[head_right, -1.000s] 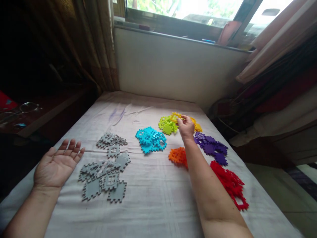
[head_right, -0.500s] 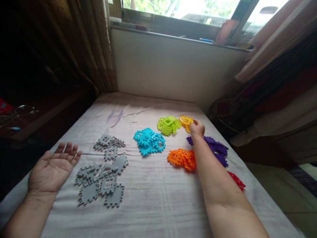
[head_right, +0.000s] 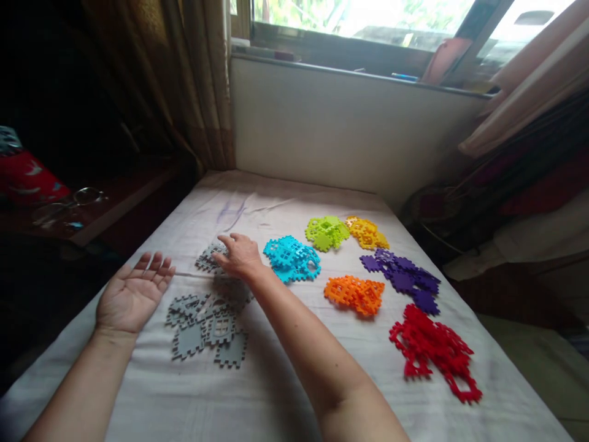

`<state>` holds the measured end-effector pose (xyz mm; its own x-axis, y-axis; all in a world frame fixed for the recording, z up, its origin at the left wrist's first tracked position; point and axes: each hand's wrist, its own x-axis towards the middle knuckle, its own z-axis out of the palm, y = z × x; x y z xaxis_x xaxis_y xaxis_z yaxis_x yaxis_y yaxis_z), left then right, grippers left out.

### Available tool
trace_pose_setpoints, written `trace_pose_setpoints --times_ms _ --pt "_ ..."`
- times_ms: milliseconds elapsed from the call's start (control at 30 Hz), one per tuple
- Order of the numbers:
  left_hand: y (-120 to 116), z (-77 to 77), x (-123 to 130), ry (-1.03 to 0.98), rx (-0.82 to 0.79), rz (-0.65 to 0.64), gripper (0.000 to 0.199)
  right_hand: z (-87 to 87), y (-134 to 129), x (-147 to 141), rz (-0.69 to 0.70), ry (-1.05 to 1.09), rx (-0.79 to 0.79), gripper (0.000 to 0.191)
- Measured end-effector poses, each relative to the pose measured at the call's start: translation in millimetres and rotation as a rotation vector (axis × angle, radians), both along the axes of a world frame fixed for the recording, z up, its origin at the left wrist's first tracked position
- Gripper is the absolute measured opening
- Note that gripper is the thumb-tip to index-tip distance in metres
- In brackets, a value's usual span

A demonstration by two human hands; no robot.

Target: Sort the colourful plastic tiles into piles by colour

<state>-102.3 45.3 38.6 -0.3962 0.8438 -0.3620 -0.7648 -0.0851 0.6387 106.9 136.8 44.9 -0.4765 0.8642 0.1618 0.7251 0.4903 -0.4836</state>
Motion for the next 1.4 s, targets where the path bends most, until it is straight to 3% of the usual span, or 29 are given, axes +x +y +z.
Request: trace_pose_setpoints --times_ms 67,167,400,500,633,733,900,1067,1200,1400 --pt "-0.4 -1.3 -0.1 0.016 0.009 -0.010 0.026 -4.3 -2.7 -17.3 -0.058 -0.108 -0.053 0.057" --pt "-0.8 -3.3 -1.1 0.043 0.016 -0.025 0.026 -5.7 -12.4 -24.3 -0.039 -0.161 -0.068 0.049" --pt "1.2 -14.9 -2.1 0.250 0.027 -0.082 0.023 -15.3 -56.0 -4.1 0.038 -0.013 -0.040 0.030" --pt "2.1 -24.9 9.3 0.679 0.073 -0.154 0.035 -26.7 -73.8 13.7 0.013 0.155 0.023 0.026" --pt "3.4 -36.3 27.9 1.527 0.107 -0.336 0.051 -35.7 -96.9 52.1 -0.144 0.370 0.160 0.024" --pt "2.8 -40.4 36.7 1.891 0.035 -0.439 0.052 -37.9 -120.2 84.2 -0.217 0.450 0.215 0.024" --pt "-6.7 -40.9 47.5 1.957 0.108 -0.487 0.054 -45.4 -163.2 114.9 -0.218 0.383 0.227 0.020" --pt "-26.0 -38.7 50.9 1.923 0.139 -0.471 0.062 -50.0 -185.6 115.2 -0.157 0.216 0.266 0.031" --pt "-57.3 -37.6 52.6 1.965 0.147 -0.460 0.076 -47.0 -191.6 109.4 -0.131 0.094 0.270 0.039" --pt "-110.4 -32.2 79.5 2.198 0.303 -0.668 0.095 -46.5 -192.0 107.6 -0.118 0.054 0.282 0.032"
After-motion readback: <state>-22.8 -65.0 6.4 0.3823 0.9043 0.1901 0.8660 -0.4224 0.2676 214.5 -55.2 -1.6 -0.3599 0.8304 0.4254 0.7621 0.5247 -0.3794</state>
